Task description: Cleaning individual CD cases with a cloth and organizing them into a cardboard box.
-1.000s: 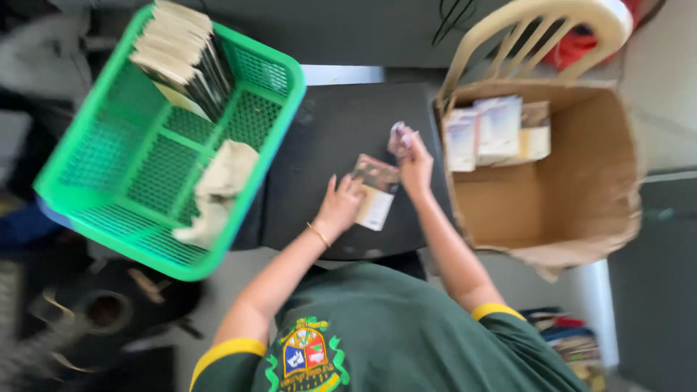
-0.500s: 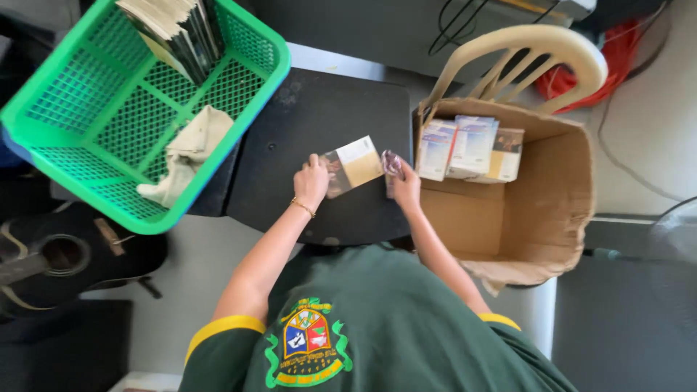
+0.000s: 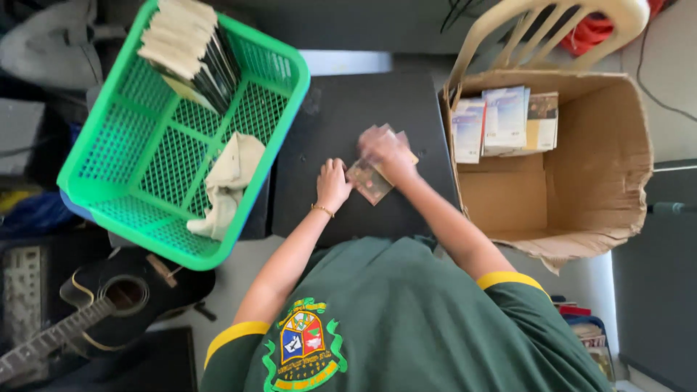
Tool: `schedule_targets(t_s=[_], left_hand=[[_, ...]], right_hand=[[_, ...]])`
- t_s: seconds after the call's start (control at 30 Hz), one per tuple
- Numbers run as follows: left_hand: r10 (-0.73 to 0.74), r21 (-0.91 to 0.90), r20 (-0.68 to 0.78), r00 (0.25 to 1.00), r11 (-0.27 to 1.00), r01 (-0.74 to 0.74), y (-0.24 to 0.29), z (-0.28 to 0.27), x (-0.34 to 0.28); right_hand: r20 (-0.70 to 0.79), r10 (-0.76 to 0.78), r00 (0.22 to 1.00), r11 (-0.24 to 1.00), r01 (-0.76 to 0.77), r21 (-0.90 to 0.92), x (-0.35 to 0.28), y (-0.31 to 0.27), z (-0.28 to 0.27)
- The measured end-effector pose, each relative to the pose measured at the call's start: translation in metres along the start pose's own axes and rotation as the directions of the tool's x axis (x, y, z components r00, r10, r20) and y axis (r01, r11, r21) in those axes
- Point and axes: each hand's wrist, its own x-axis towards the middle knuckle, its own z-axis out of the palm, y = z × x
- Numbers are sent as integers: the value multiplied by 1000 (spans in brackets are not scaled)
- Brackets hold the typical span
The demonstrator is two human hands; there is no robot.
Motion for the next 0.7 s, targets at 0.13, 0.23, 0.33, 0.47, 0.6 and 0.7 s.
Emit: schedule_targets(t_s=[0.13,0.23,0.33,0.47,0.6,0.7], left_hand=[[-55,-34,115,992,998,60,-9,16,13],[-40,-29,108,993,999,44,-12,12,23],[-76,-27,184,980,996,82,-16,18,23],[-57,-14,140,988,998,60,-6,7,13],[81,-390,-76,994,915,-104,2,-11,17],[128,-353,-273,954,909,-223,43,-73,11]], right_hand=[[-161,42,986,116,-165,-979,24,32,-88],[3,-229,973,114,30,-993,15,8,-54],[278,-246,928,157,321,-934,-38,7,-12],[202,128,971,515,109,-850,-34,-73,34],[2,-123,992,444,56,-894,-12,-48,-48],[-238,-356,903,835,194,-514,23,-39,-71]])
